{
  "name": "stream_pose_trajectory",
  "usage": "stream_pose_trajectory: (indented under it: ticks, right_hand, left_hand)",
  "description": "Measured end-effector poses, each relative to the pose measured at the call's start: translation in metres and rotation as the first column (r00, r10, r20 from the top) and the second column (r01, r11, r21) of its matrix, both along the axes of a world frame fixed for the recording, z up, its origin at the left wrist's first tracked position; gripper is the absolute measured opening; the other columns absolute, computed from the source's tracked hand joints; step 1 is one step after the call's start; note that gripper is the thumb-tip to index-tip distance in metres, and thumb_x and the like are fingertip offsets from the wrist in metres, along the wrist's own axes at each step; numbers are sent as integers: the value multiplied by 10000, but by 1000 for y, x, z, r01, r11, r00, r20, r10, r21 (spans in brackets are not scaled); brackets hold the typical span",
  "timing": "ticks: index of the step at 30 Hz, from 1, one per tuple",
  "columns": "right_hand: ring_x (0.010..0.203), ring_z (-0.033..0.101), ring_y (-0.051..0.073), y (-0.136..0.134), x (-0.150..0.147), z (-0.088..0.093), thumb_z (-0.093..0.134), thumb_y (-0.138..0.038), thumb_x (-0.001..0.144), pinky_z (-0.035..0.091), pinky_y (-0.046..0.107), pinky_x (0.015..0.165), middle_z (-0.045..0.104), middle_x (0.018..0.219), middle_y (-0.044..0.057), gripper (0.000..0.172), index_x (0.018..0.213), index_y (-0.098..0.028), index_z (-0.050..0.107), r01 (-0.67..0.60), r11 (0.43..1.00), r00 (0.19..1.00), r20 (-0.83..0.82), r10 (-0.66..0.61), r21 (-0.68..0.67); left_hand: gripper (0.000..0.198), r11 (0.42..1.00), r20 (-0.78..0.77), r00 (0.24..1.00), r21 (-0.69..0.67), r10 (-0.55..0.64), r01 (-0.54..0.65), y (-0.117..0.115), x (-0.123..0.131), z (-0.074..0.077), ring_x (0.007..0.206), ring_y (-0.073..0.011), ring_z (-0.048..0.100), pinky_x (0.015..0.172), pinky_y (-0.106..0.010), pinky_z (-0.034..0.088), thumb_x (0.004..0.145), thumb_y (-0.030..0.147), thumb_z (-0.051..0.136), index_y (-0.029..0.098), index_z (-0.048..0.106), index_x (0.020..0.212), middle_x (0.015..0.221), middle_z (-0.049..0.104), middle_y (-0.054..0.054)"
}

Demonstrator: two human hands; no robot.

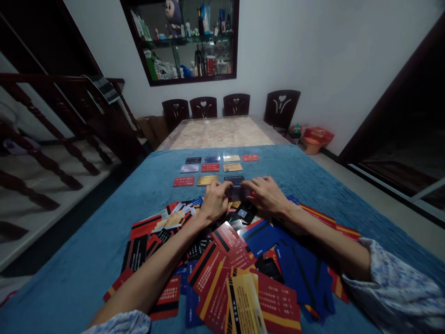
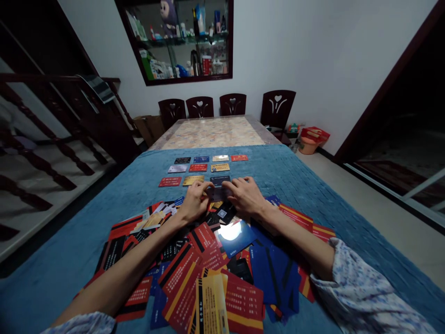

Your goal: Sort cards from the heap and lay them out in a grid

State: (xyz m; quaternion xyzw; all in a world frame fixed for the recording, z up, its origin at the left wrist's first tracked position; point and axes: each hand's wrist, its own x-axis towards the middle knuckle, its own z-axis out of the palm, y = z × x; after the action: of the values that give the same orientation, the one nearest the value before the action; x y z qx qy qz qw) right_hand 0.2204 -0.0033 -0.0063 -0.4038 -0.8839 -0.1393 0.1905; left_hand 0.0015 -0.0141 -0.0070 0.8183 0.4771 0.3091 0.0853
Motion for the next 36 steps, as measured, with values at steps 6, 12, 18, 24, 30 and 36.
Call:
stream_pose_trajectory:
  ticks: [6, 12, 18, 24, 30, 36]
  right_hand:
    - [929, 534, 261, -2, -3, -1, 582, -275, 853, 305, 371, 827, 627, 1010, 121, 460, 1302, -189, 532, 29, 998, 999, 23, -28, -50]
    - [962, 503, 270, -2, -2, -1, 577, -268, 844, 311, 366, 814, 598, 1027, 126, 442, 1275, -176, 538, 11, 999, 1000, 1, -11, -40]
    - [963, 474, 275, 2, 1, -1, 608, -320, 826, 321, 363, 799, 569, 1050, 130, 476, 1275, -177, 547, -16, 1000, 1000, -13, 15, -25]
    - [974, 471, 280, 4, 3, -1, 620, -290, 801, 333, 367, 792, 572, 1083, 140, 521, 1302, -172, 542, -35, 999, 999, -26, 34, -32]
    - [984, 491, 279, 4, 4, 0, 604, -355, 845, 328, 378, 813, 612, 1098, 151, 486, 1291, -166, 556, -34, 999, 999, -16, 34, -4]
    - [1018, 494, 294, 7, 6, -3, 611, -440, 850, 334, 396, 838, 632, 1137, 163, 503, 1252, -140, 568, -33, 999, 999, -9, 33, 6]
  left_hand:
    - [408, 999, -79, 996, -38, 36, -39, -6, 3, 2, 994, -254, 524, 929, -437, 374, 788, 91, 512, 225, 567, 1170, 970, 640, -57]
    - [361, 999, -83, 996, -22, 43, -45, -6, 3, 2, 969, -249, 533, 914, -443, 338, 831, 101, 475, 216, 556, 1163, 985, 661, -58]
    - [372, 998, -58, 997, -19, 53, -54, -6, 3, 5, 991, -254, 529, 909, -428, 332, 820, 98, 486, 215, 567, 1164, 998, 671, -60]
    - [404, 998, -41, 998, -46, 40, -42, -5, 3, 7, 1031, -267, 523, 924, -449, 337, 799, 104, 503, 198, 572, 1186, 1055, 674, -82]
    - [499, 997, -107, 994, -71, 10, -18, -2, -1, 7, 1126, -321, 509, 954, -482, 339, 761, 177, 606, 167, 548, 1258, 1136, 648, -116]
    - [515, 998, -195, 981, -53, 13, -24, 0, -3, 10, 1121, -328, 489, 934, -483, 363, 762, 167, 598, 160, 528, 1271, 1129, 628, -131]
